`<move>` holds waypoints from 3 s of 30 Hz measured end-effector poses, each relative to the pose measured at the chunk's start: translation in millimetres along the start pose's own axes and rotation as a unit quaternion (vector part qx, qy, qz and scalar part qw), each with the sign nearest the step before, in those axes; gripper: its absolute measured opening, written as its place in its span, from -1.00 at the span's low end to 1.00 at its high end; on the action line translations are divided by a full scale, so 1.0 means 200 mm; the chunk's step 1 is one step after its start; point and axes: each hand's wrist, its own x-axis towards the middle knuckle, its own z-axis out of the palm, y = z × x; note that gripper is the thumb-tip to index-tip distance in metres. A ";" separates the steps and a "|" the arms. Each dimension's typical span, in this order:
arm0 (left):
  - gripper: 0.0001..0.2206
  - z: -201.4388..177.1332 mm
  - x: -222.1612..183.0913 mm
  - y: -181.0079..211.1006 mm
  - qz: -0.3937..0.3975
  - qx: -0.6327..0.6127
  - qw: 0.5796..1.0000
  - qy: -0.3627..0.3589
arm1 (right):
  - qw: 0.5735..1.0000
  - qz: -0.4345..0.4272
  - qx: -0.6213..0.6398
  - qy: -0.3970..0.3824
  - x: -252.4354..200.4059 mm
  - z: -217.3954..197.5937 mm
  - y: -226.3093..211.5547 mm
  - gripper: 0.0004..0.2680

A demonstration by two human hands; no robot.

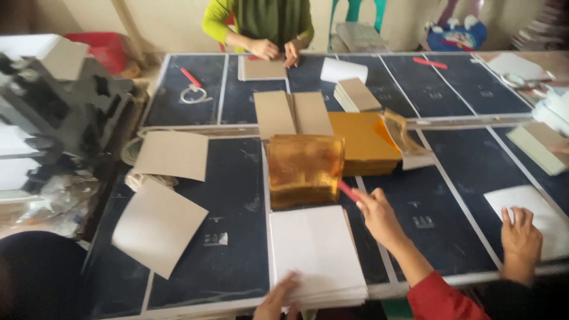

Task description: Workers are manually assembling and stacking layers of paper and cardboard, using a pink tool to press and align the components.

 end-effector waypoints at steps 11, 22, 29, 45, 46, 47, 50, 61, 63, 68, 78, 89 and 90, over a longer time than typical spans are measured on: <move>0.04 -0.06 0.07 -0.07 0.003 0.083 0.992 0.091 | 0.978 -0.168 -0.047 0.113 0.59 -0.12 -0.58 -0.60; -0.41 -1.01 -0.03 -0.07 -0.183 0.368 0.869 0.274 | 0.974 -0.181 -0.085 0.103 0.63 -0.09 -0.56 -0.66; -0.67 -1.19 -0.07 -0.22 -0.103 0.569 0.771 0.268 | 0.972 -0.196 -0.073 0.106 0.63 -0.16 -0.61 -0.80; -0.94 -1.00 0.07 0.70 0.021 0.298 0.867 0.399 | 0.930 -0.281 -0.066 0.226 -0.75 0.01 -0.63 -0.89; -0.91 -1.01 0.09 0.76 -0.001 0.253 0.870 0.424 | 0.949 -0.250 -0.055 0.186 -0.82 0.07 -0.59 -0.86; -0.86 -1.02 0.10 0.82 -0.023 0.207 0.869 0.448 | 0.964 -0.217 -0.043 0.146 -0.88 0.14 -0.54 -0.81; -0.92 -1.05 0.13 0.89 -0.095 0.056 0.873 0.475 | 0.993 -0.088 0.069 0.026 -0.93 0.09 -0.52 -0.69; -0.83 -0.97 0.38 0.85 -0.125 -0.337 0.917 0.176 | 0.957 -0.051 0.167 0.233 -0.66 -0.57 -0.78 -0.78; -0.84 -0.97 0.42 0.87 -0.129 -0.345 0.923 0.112 | 0.961 -0.059 0.116 0.245 -0.65 -0.59 -0.79 -0.76; -0.83 -0.98 0.51 0.90 -0.175 -0.327 0.929 0.017 | 0.965 -0.084 0.155 0.192 -0.69 -0.57 -0.72 -0.88; -0.77 -1.03 0.66 0.96 -0.116 -0.362 0.924 -0.043 | 0.917 -0.051 0.380 0.105 -0.76 -0.54 -0.65 -0.94; -0.80 -1.04 0.70 0.86 -0.114 -0.247 0.955 0.120 | 0.891 0.207 0.369 0.164 -0.77 -0.39 -0.50 -0.91; -0.80 -0.99 0.64 0.82 -0.122 -0.244 0.954 0.125 | 0.891 0.208 0.373 0.155 -0.78 -0.35 -0.47 -0.91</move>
